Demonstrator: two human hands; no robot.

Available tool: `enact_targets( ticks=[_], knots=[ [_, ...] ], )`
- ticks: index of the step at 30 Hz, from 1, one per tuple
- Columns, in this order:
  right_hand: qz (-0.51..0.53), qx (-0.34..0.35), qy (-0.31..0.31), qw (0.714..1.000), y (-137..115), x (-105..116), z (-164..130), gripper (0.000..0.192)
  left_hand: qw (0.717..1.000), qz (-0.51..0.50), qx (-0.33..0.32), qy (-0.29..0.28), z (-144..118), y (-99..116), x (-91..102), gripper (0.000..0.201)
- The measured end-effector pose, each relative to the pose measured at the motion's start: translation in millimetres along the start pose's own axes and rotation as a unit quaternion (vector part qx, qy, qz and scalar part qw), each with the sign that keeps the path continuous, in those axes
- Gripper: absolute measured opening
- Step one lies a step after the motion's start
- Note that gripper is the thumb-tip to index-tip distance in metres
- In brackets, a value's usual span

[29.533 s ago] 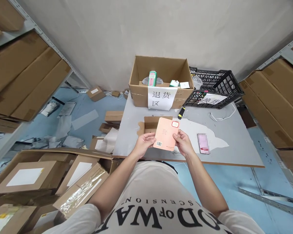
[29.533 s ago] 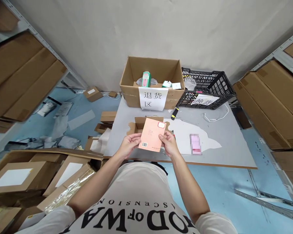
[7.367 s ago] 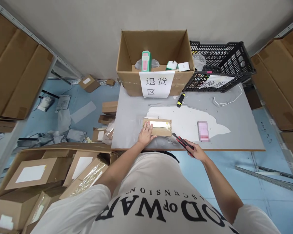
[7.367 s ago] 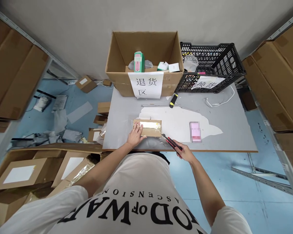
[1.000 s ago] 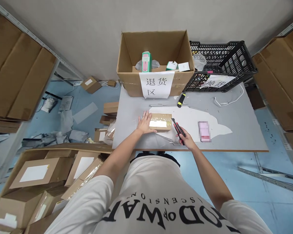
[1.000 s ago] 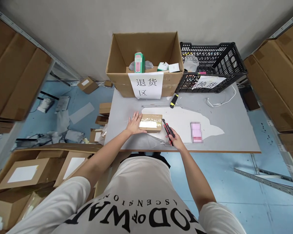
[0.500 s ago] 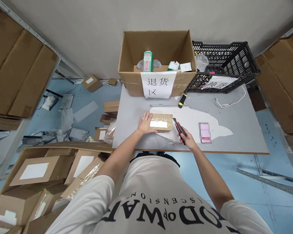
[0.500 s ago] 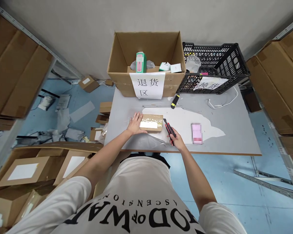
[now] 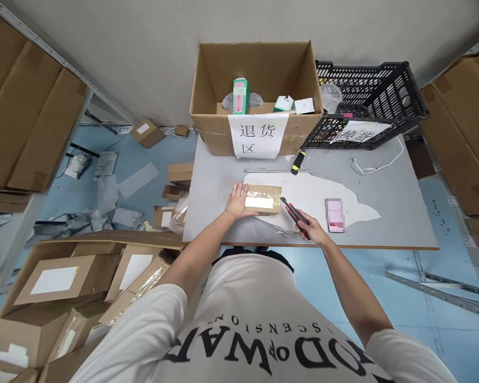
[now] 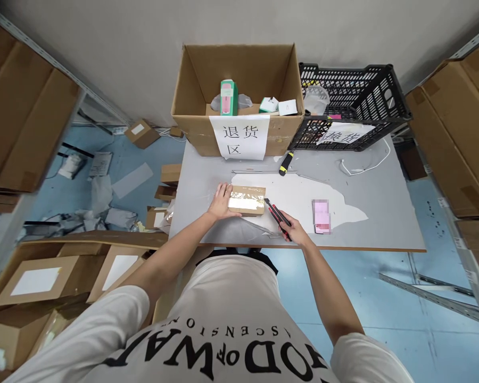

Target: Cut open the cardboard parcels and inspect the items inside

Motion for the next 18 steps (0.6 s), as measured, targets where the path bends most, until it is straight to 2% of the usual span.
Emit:
enact_targets(
  ticks=[10,13,16,18],
  knots=[
    [-0.048,-0.046,-0.038,0.997,2,13,-20,0.069,1.000,0.026,-0.012,0.004,1,-3,-1.0,0.128],
    [-0.080,-0.048,-0.054,0.994,17,8,-32,0.063,1.000,0.030,-0.008,0.000,4,-2,-4.0,0.129],
    [-0.117,-0.079,-0.097,0.985,41,-3,-45,0.054,0.999,0.043,0.015,0.022,8,-2,-5.8,0.128],
    [-0.106,-0.072,-0.086,0.988,53,-3,-52,0.057,0.998,0.050,0.017,0.027,9,-4,-6.6,0.128]
  ],
)
Point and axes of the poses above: each hand's wrist, its own z-axis towards the middle knuckle, its own x-axis out of the back of the hand, y = z × x, the point moved 4 cm from there along z, towards the middle knuckle, and after that the axes turned 4 degrees about z, right-handed, at the moved point
